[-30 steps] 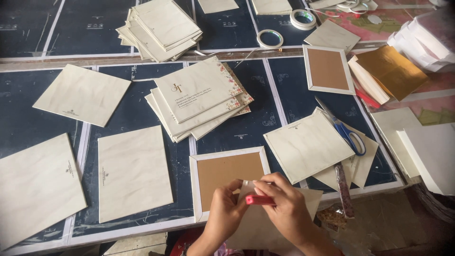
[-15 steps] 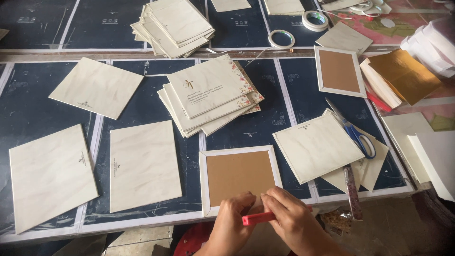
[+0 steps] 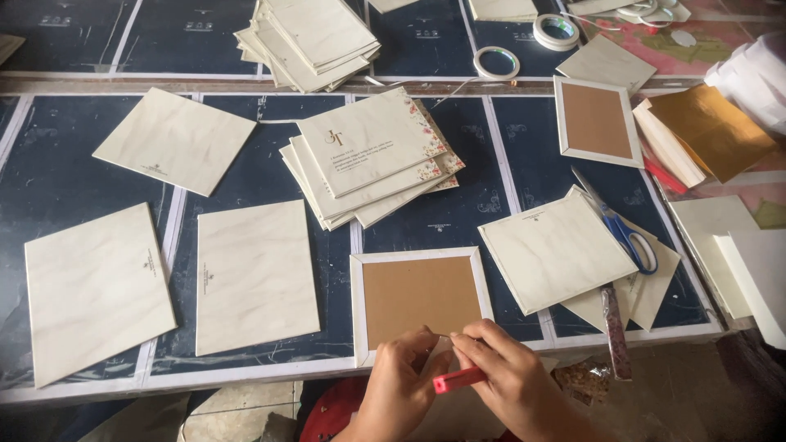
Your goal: Assembling wedding invitations by applying adhesive to cardstock and attaching printed inserts.
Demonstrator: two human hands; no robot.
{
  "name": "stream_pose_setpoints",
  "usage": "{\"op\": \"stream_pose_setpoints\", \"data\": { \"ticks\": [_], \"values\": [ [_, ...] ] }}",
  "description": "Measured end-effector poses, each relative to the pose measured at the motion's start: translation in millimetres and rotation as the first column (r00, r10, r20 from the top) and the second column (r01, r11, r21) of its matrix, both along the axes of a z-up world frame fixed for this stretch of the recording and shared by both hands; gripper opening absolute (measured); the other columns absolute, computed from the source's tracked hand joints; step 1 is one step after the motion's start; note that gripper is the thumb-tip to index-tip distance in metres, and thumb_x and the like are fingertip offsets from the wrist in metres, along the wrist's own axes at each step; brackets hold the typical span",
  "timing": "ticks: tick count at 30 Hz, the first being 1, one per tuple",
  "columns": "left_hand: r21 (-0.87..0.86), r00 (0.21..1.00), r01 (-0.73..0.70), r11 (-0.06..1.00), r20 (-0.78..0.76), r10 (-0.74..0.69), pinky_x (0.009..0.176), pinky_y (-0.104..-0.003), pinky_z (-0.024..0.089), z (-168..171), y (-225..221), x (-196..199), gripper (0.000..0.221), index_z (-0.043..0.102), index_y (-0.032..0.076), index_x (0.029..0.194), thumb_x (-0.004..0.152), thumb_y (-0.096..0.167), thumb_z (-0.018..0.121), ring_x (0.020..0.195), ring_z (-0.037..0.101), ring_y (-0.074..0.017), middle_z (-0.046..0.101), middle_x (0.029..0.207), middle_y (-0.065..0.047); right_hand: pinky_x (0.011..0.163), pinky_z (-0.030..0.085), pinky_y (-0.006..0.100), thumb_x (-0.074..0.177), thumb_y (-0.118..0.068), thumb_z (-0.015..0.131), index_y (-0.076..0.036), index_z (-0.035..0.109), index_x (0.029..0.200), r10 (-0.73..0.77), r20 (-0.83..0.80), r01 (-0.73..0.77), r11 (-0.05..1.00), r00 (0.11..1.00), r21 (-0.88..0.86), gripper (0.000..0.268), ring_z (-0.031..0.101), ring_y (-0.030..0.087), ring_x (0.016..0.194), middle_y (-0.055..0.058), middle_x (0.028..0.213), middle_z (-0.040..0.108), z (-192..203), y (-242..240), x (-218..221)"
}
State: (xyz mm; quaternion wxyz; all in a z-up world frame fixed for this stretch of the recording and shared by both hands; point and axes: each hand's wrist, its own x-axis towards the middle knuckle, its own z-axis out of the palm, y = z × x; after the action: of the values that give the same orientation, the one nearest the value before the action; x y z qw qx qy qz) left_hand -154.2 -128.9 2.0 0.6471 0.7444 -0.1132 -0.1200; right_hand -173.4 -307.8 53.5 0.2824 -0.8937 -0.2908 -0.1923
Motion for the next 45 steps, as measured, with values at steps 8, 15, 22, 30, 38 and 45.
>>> {"op": "stream_pose_setpoints", "data": {
  "ticks": [8,15,22,30,38,45],
  "values": [
    [-0.111,0.998,0.046,0.993,0.046,-0.041,0.054,-0.032,0.032,11.6,4.7,-4.8,0.037,0.049,0.008,0.065,0.096,0.003,0.069,0.06,0.037,-0.009,0.047,0.064,0.001,0.07,0.054,0.023,0.094,-0.001,0.07,-0.002,0.064,0.091,0.129,-0.199,-0.117,0.991,0.972,0.069,0.007,0.064,0.013,0.071,0.005,0.086,0.058,3.9,-4.6,6.3],
    [-0.089,0.992,0.048,0.995,0.117,-0.037,0.055,-0.034,0.031,-1.4,5.2,-9.0,0.039,0.046,0.008,0.067,0.1,0.003,0.066,0.06,0.035,-0.0128,0.045,0.064,-0.001,0.074,0.057,0.029,0.092,0.005,0.067,0.003,0.063,0.096,0.187,-0.181,-0.191,0.982,0.965,-0.002,0.005,0.067,0.018,0.075,0.011,0.092,0.06,-7.1,-6.7,7.2],
    [-0.062,0.991,0.04,0.997,0.133,-0.031,0.055,-0.036,0.032,-7.1,6.1,-11.3,0.034,0.042,0.007,0.065,0.093,-0.002,0.059,0.058,0.037,-0.0154,0.045,0.064,-0.003,0.072,0.056,0.03,0.093,0.005,0.064,0.002,0.064,0.102,0.203,-0.178,-0.211,0.977,0.963,-0.03,0.009,0.065,0.019,0.073,0.01,0.093,0.057,-5.4,-3.6,8.9],
    [-0.094,0.996,0.035,0.995,0.09,-0.026,0.055,-0.035,0.033,-1.4,8.5,-12.2,0.038,0.043,0.008,0.066,0.098,0.001,0.061,0.058,0.037,-0.0134,0.046,0.064,-0.003,0.071,0.055,0.033,0.092,0.008,0.064,0.002,0.062,0.101,0.161,-0.066,-0.165,0.984,0.985,-0.061,0.011,0.062,0.021,0.074,0.011,0.092,0.057,-20.8,0.9,6.7],
    [0.016,0.989,-0.048,0.999,0.143,0.045,0.053,-0.032,0.052,0.6,8.7,-4.9,0.025,0.06,0.014,0.115,0.092,0.005,0.059,0.055,0.065,-0.0178,0.071,0.075,-0.006,0.064,0.055,0.037,0.094,0.012,0.056,0.012,0.064,0.102,0.067,0.305,0.02,0.962,0.95,-0.274,0.012,0.067,0.029,0.081,0.021,0.102,0.062,-46.0,-0.7,10.4],
    [-0.108,0.967,0.234,0.966,-0.08,-0.243,0.049,-0.02,0.023,11.3,34.6,25.1,0.024,0.072,0.013,0.12,0.097,0.009,0.076,0.051,0.035,0.0003,0.05,0.085,0.001,0.077,0.065,0.026,0.089,-0.004,0.074,0.0,0.059,0.099,0.0,-0.103,-0.002,1.0,0.995,-0.011,0.018,0.072,0.023,0.091,0.016,0.108,0.065,-36.0,-21.5,-10.1]
  ]
}}
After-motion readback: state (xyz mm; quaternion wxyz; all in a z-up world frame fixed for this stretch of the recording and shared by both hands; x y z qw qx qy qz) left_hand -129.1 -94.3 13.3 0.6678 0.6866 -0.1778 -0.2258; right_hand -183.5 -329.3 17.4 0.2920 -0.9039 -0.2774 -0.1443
